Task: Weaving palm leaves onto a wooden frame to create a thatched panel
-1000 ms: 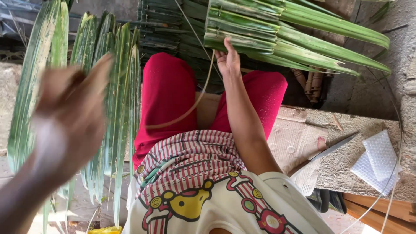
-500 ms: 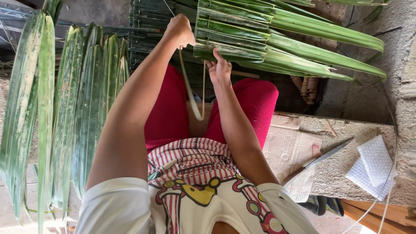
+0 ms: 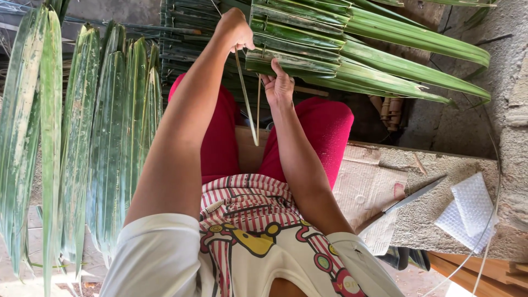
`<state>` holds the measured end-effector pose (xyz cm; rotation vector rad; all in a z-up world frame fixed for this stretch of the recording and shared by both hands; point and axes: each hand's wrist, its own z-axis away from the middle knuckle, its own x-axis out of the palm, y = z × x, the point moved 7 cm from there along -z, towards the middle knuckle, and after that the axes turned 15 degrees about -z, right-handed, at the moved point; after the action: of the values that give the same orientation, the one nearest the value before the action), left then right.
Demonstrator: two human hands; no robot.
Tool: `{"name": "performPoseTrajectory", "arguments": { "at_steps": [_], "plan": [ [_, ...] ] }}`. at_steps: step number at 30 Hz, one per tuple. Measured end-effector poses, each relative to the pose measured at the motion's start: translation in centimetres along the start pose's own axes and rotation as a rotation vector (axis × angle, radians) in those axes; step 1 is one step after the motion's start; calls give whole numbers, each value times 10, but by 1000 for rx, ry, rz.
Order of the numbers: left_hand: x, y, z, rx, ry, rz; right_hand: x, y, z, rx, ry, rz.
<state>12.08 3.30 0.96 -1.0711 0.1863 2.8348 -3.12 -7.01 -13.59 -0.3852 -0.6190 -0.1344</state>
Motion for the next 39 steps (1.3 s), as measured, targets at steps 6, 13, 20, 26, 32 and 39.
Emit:
{"name": "performPoseTrajectory", "arguments": {
  "at_steps": [6,13,20,26,32,39],
  "plan": [
    [3,17,8,56,154,170,2,-4,2,21,-8,19],
    [-7,7,27,150,261,-15,2,-3,4,35,-24,10],
    [42,75,-17,538,491,-538,5,-10,9,82,-153,-42],
    [49,94,53,551,724,-1076,4,-7,-1,27,-287,-127],
    [77,107,3,681,736,-915,-1,-10,-2,-37,-200,41],
    [51,158,65,673,751,-901,8,-13,10,-15,-254,-66]
  ]
}}
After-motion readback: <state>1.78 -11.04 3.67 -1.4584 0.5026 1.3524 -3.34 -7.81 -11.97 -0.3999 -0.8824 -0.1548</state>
